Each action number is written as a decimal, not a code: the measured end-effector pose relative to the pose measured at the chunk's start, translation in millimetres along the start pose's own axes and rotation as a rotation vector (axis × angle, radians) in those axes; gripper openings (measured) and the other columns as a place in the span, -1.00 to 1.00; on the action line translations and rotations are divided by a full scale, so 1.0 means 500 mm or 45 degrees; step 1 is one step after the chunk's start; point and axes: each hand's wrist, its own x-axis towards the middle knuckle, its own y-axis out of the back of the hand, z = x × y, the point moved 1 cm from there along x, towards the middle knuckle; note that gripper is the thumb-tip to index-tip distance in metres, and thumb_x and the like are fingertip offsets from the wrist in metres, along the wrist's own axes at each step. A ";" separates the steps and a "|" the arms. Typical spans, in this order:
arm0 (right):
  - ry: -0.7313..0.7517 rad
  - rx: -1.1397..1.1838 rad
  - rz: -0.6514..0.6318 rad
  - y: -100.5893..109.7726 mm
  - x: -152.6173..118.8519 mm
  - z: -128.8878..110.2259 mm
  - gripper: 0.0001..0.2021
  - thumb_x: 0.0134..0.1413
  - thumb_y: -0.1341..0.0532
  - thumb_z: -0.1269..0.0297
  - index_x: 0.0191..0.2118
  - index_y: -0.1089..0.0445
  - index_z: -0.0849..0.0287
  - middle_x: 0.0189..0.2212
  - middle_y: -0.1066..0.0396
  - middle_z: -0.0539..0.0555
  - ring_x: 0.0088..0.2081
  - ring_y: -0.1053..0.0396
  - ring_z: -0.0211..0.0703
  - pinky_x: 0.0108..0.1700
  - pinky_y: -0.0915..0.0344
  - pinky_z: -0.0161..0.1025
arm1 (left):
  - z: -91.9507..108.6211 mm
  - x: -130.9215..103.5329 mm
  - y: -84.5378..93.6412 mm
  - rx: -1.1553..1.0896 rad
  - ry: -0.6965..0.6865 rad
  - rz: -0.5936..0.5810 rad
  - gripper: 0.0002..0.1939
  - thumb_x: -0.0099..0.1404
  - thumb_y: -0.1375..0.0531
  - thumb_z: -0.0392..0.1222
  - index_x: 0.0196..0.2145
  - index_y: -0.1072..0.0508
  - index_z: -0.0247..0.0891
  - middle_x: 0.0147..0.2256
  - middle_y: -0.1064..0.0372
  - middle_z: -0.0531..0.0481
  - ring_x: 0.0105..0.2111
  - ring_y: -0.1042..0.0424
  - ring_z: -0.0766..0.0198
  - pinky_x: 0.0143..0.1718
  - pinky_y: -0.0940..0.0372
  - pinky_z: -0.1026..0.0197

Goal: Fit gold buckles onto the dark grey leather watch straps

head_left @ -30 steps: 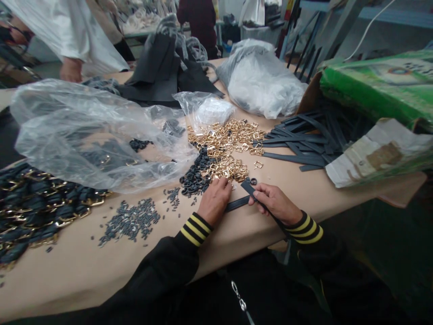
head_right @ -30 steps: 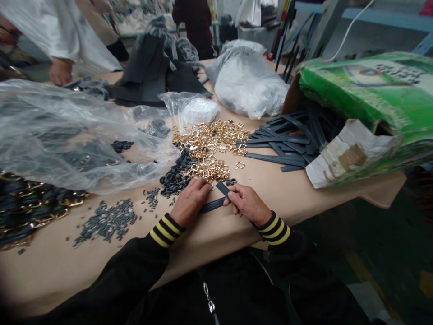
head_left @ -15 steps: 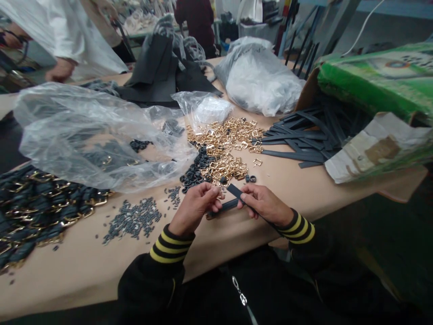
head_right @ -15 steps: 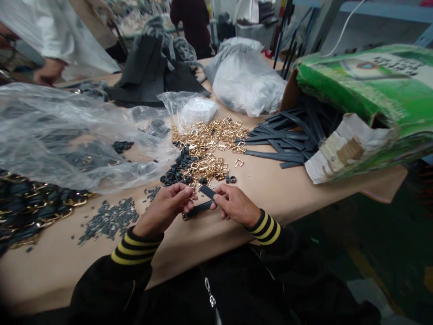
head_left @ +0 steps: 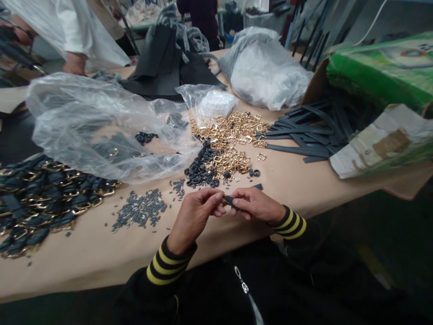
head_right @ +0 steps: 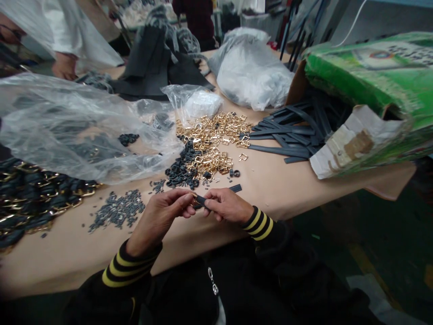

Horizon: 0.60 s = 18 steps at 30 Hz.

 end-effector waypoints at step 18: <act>-0.203 0.918 -0.179 -0.024 -0.001 -0.012 -0.80 -0.09 -0.27 0.29 -0.45 -0.28 0.32 -0.58 -0.31 -0.06 -0.77 0.07 -0.60 -0.77 0.25 -0.54 | -0.014 -0.023 -0.008 0.457 -0.747 0.005 -0.81 0.19 -0.08 -0.42 -0.30 -0.44 -0.25 -0.31 -0.34 -0.05 -0.25 -0.34 0.30 -0.22 -0.27 0.24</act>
